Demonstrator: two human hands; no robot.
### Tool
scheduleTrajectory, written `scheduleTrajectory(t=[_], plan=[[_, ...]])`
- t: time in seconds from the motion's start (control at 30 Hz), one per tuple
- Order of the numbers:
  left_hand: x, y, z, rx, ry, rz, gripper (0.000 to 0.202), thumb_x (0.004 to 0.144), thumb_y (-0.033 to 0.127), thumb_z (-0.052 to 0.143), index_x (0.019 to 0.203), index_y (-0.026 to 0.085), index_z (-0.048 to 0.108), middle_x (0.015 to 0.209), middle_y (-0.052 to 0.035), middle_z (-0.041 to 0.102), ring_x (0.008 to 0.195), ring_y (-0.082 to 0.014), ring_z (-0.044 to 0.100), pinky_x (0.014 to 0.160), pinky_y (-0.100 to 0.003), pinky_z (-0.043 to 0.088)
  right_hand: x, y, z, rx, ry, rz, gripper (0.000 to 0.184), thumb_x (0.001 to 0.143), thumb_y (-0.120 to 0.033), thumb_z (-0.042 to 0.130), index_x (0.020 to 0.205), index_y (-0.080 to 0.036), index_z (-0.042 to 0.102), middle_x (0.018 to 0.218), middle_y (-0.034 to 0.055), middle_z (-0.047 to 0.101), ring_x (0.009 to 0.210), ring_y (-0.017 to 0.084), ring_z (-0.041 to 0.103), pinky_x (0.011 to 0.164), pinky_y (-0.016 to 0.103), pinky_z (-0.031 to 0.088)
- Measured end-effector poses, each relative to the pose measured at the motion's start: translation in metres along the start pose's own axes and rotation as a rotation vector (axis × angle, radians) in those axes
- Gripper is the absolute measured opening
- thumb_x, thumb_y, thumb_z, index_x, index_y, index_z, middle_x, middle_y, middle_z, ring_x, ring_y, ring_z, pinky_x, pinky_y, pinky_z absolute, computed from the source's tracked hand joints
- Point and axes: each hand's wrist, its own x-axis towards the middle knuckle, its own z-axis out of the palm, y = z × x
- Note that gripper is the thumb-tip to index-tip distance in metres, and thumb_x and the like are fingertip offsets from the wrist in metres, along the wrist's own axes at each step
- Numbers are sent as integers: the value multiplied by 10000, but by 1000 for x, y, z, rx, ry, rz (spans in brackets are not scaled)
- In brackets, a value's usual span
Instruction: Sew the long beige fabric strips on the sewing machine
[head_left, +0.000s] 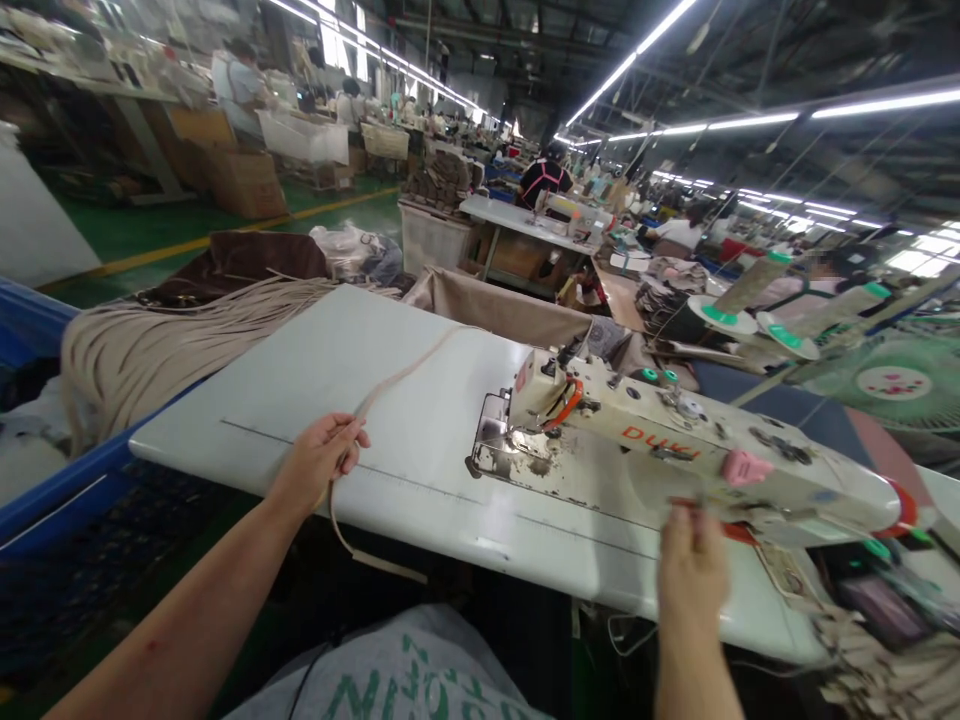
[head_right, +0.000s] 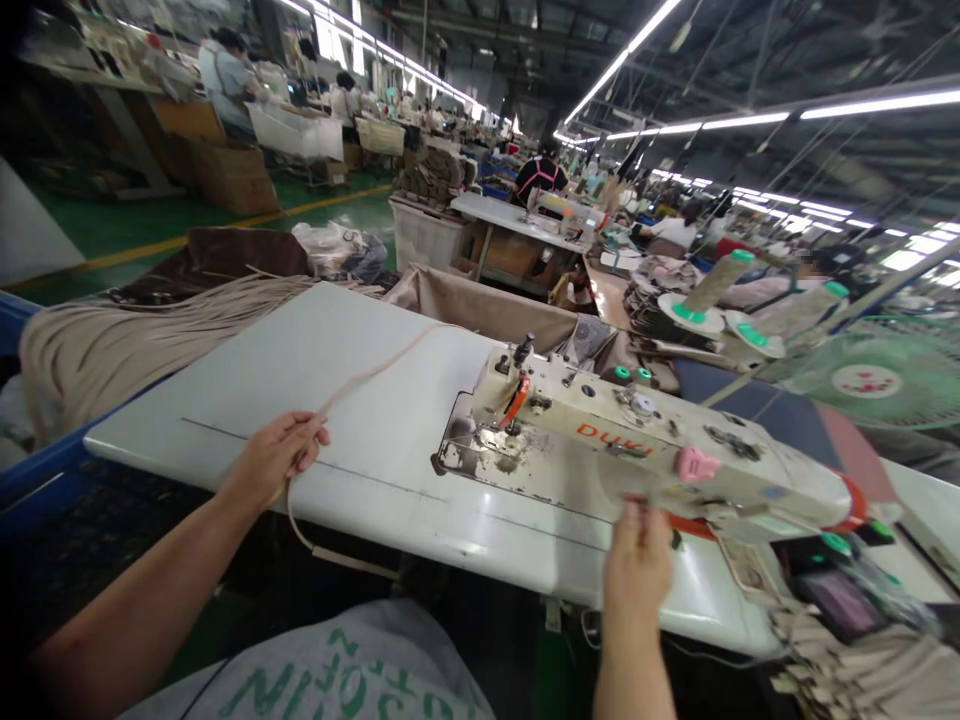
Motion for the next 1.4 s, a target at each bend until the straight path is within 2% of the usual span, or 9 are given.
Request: scheduleTrajectory(t=[0.07, 0.13, 0.3, 0.57, 0.73, 0.97, 1.2, 1.3, 1.4], plan=[[-1, 4, -4, -69, -12, -51, 345, 793, 426, 763, 940, 147, 622, 781, -14, 662, 443, -39, 418, 357, -163, 200, -44, -16, 32, -40, -241, -36, 485, 955, -609, 379, 983, -203, 643, 762, 84, 745, 667, 257, 701, 594, 320, 493], [-3, 8, -9, -161, -52, -144, 282, 776, 321, 753, 959, 127, 660, 803, -38, 665, 478, -50, 443, 362, -167, 234, -69, -33, 53, -69, -442, -92, 382, 993, -528, 394, 987, -242, 647, 869, 58, 787, 759, 241, 740, 644, 302, 526], [-13, 16, -20, -302, -192, -373, 284, 713, 103, 726, 996, 79, 718, 884, -91, 673, 607, -74, 542, 448, -158, 412, -71, -76, 74, -211, -668, -145, 279, 1045, -352, 400, 1074, -196, 629, 1093, 125, 781, 1005, 253, 743, 811, 318, 527], [-19, 25, -31, -231, -181, -405, 303, 809, 123, 731, 1112, 141, 727, 1016, -85, 701, 733, -116, 671, 580, -187, 574, -73, -125, 101, -470, -706, -163, 361, 1058, -354, 387, 1161, -103, 624, 957, 225, 795, 939, 355, 778, 802, 421, 550], [-23, 28, -34, -156, -137, -443, 329, 797, 155, 749, 1124, 165, 722, 1038, -80, 693, 707, -117, 678, 373, -107, 391, -68, -134, 108, -525, -706, -152, 332, 1041, -287, 413, 1159, -57, 623, 943, 260, 784, 958, 372, 780, 792, 437, 569], [-32, 27, -29, -237, -193, -459, 333, 762, 148, 781, 1091, 144, 728, 950, -59, 658, 646, -65, 575, 384, -102, 346, -58, -140, 121, -502, -720, -138, 378, 1056, -292, 375, 1158, -38, 635, 987, 281, 774, 1003, 369, 770, 802, 424, 570], [-40, 20, -23, -188, -266, -431, 360, 754, 242, 834, 1083, 143, 725, 937, -66, 643, 644, -66, 537, 415, -123, 329, -53, -130, 116, -331, -767, -273, 298, 1047, -305, 443, 1252, -164, 605, 1097, 189, 769, 1017, 326, 741, 848, 403, 527], [-42, 16, -21, -165, -295, -421, 398, 759, 286, 848, 1115, 159, 721, 954, -57, 634, 644, -59, 520, 435, -126, 323, -60, -122, 104, -181, -800, -371, 237, 1044, -280, 461, 1148, -200, 658, 1132, 142, 748, 1026, 280, 709, 876, 364, 500], [-45, 15, -19, -137, -293, -436, 428, 752, 297, 848, 1142, 183, 714, 969, -52, 635, 644, -69, 525, 464, -148, 346, -72, -115, 92, 4, -849, -428, 234, 1036, -292, 481, 957, -219, 689, 1005, 66, 745, 956, 217, 687, 859, 302, 498]])
